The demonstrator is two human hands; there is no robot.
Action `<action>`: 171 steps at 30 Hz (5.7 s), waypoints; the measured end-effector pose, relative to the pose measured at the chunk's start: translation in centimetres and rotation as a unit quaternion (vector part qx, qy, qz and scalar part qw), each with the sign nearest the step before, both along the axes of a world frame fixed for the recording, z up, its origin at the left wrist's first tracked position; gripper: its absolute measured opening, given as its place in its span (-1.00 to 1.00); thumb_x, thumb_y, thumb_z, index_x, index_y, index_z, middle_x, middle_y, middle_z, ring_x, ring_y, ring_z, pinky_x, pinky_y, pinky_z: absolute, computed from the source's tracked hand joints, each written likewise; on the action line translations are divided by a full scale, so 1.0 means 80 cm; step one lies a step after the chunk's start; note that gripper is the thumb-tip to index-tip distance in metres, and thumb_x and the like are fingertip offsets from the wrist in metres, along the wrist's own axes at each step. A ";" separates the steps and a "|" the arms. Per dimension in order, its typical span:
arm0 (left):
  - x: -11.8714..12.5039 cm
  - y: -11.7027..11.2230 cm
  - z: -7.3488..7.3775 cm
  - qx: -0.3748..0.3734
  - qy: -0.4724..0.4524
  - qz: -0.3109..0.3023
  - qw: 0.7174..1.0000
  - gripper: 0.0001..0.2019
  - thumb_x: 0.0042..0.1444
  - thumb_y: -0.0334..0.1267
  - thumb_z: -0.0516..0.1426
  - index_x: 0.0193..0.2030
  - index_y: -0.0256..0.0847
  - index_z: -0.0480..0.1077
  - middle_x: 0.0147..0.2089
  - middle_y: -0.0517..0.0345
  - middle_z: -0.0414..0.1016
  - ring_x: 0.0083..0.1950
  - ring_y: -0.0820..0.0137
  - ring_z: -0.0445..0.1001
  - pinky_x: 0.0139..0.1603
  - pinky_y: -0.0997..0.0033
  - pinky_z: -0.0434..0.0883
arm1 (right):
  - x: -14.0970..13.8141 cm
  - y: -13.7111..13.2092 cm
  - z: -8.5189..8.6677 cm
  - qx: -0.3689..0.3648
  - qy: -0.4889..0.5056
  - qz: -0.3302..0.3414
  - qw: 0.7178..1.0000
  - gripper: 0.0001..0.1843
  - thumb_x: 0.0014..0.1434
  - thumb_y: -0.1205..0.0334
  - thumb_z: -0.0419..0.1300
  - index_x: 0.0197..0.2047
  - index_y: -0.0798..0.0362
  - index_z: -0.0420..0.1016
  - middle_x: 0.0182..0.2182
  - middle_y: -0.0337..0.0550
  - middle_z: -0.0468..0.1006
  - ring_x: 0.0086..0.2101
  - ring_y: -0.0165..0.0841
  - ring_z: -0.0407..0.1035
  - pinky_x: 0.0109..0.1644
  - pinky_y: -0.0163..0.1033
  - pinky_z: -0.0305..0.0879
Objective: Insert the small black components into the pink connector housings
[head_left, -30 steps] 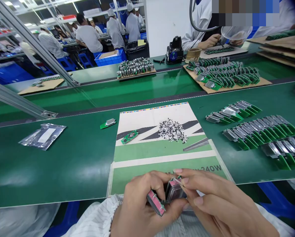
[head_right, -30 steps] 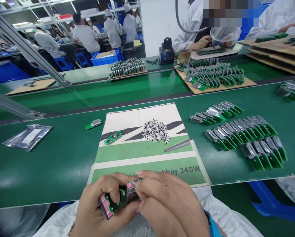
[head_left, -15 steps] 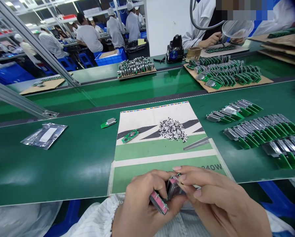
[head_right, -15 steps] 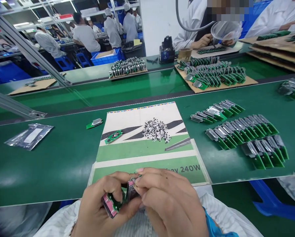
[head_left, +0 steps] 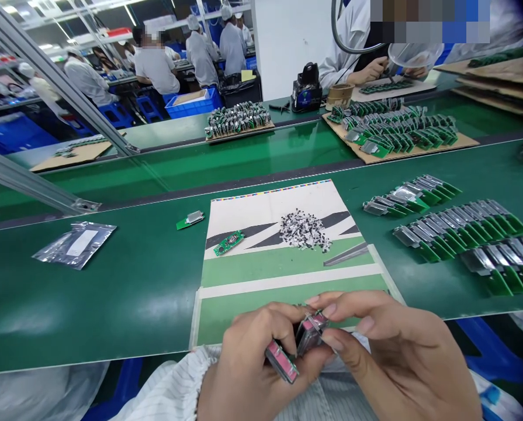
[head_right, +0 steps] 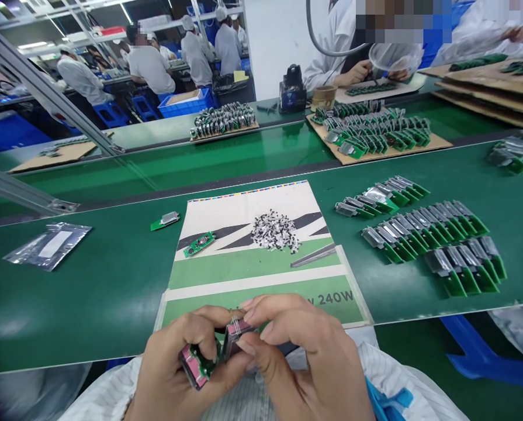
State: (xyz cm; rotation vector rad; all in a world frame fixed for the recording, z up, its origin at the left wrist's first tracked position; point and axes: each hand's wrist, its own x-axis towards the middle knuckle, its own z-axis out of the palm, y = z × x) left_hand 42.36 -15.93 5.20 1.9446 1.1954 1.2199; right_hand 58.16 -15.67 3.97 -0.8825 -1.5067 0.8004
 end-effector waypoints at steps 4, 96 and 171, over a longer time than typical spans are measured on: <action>0.000 -0.002 0.000 0.017 0.018 -0.003 1.000 -0.66 0.01 -0.38 0.29 -0.41 -0.14 0.13 -0.34 0.28 0.60 -0.41 0.54 0.57 -0.42 0.70 0.43 | -0.003 -0.001 -0.003 0.001 -0.004 -0.021 1.000 -0.75 0.18 0.45 0.18 -0.25 -0.09 0.22 -0.33 -0.33 0.54 -0.22 -0.36 0.55 -0.09 -0.27 0.55; 0.000 0.034 -0.037 -0.513 -0.268 -0.015 0.816 -0.76 0.09 -0.11 0.21 -0.25 -0.16 0.28 -0.38 0.25 0.39 -0.31 0.41 0.32 -0.24 0.39 0.18 | 0.065 0.110 -0.073 -0.001 -0.485 -0.122 0.866 -0.86 0.21 0.38 0.17 -0.36 0.02 0.49 -0.37 -0.16 0.47 -0.28 -0.24 0.25 -0.22 -0.16 0.06; -0.005 0.010 -0.016 -0.313 -0.118 -0.080 0.939 -0.63 0.06 -0.37 0.28 0.00 0.10 0.52 -0.22 0.27 0.64 -0.19 0.30 0.59 -0.19 0.46 0.51 | 0.021 0.035 0.015 0.162 -0.192 -0.006 0.968 -0.65 0.09 0.60 0.12 -0.25 -0.10 0.30 -0.48 -0.30 0.62 -0.52 -0.35 0.44 -0.44 -0.16 0.35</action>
